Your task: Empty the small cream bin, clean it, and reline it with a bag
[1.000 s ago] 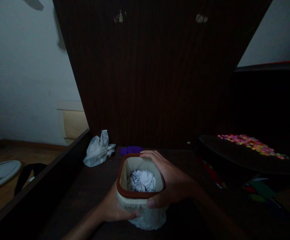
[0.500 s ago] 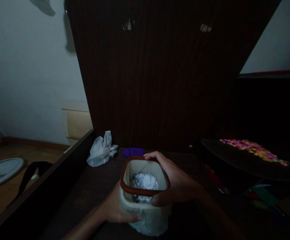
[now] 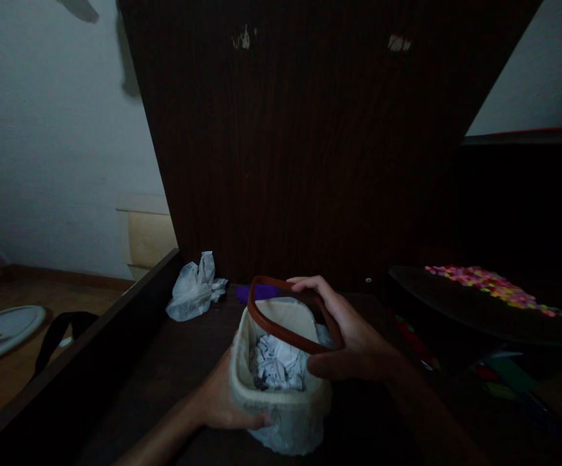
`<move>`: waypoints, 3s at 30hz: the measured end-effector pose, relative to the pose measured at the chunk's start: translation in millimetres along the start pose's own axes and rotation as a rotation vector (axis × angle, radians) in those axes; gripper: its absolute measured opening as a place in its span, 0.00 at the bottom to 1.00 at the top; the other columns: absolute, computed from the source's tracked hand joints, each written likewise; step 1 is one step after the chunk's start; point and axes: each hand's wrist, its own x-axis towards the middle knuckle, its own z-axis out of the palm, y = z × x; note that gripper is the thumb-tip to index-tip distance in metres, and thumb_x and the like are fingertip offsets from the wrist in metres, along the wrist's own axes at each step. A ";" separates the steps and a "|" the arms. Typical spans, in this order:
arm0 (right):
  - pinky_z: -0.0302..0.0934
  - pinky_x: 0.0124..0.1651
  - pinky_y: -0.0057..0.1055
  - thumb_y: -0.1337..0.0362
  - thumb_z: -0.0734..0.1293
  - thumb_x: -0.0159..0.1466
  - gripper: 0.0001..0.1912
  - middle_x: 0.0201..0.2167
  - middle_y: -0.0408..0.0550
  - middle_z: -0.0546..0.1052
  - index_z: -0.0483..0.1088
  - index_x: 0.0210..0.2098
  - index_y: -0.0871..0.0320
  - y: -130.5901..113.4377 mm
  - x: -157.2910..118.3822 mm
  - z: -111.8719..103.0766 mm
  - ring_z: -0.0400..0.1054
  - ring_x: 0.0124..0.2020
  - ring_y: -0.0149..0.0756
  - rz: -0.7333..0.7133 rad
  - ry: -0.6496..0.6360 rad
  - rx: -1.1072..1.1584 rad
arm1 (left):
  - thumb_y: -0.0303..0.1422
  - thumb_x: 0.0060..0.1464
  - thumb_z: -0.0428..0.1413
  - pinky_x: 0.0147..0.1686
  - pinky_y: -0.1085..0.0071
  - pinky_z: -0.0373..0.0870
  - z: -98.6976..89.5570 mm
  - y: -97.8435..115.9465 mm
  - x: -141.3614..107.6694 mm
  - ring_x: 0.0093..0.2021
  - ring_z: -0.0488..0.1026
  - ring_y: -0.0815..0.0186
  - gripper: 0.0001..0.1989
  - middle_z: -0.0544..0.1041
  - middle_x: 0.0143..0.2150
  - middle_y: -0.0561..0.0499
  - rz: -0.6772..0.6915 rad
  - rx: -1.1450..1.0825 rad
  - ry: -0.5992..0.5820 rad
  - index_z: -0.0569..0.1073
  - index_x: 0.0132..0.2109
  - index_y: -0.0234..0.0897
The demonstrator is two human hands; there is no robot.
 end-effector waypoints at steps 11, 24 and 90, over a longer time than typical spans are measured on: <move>0.59 0.65 0.48 0.41 0.78 0.47 0.49 0.67 0.56 0.62 0.58 0.61 0.50 5.0 -18.0 -41.2 0.57 0.68 0.59 -0.063 0.180 0.034 | 0.46 0.27 0.76 0.70 0.44 0.55 -4.2 -3.8 -4.7 0.69 0.61 0.38 0.62 0.75 0.59 0.37 -0.080 0.082 0.031 0.61 0.69 0.34; 0.49 0.70 0.59 0.48 0.81 0.42 0.55 0.66 0.60 0.61 0.57 0.64 0.55 101.0 -50.5 -97.8 0.57 0.67 0.62 0.332 -0.023 -0.413 | 0.50 0.28 0.75 0.71 0.44 0.51 -0.3 -3.0 -3.8 0.69 0.61 0.38 0.66 0.68 0.66 0.34 -0.049 0.084 0.069 0.55 0.71 0.33; 0.49 0.70 0.55 0.54 0.85 0.36 0.69 0.68 0.61 0.63 0.53 0.71 0.56 120.3 -54.2 74.9 0.57 0.68 0.60 0.149 -0.082 0.297 | 0.53 0.26 0.73 0.67 0.48 0.61 0.1 -19.8 -2.9 0.68 0.60 0.34 0.64 0.67 0.67 0.38 -0.016 0.076 0.023 0.59 0.69 0.37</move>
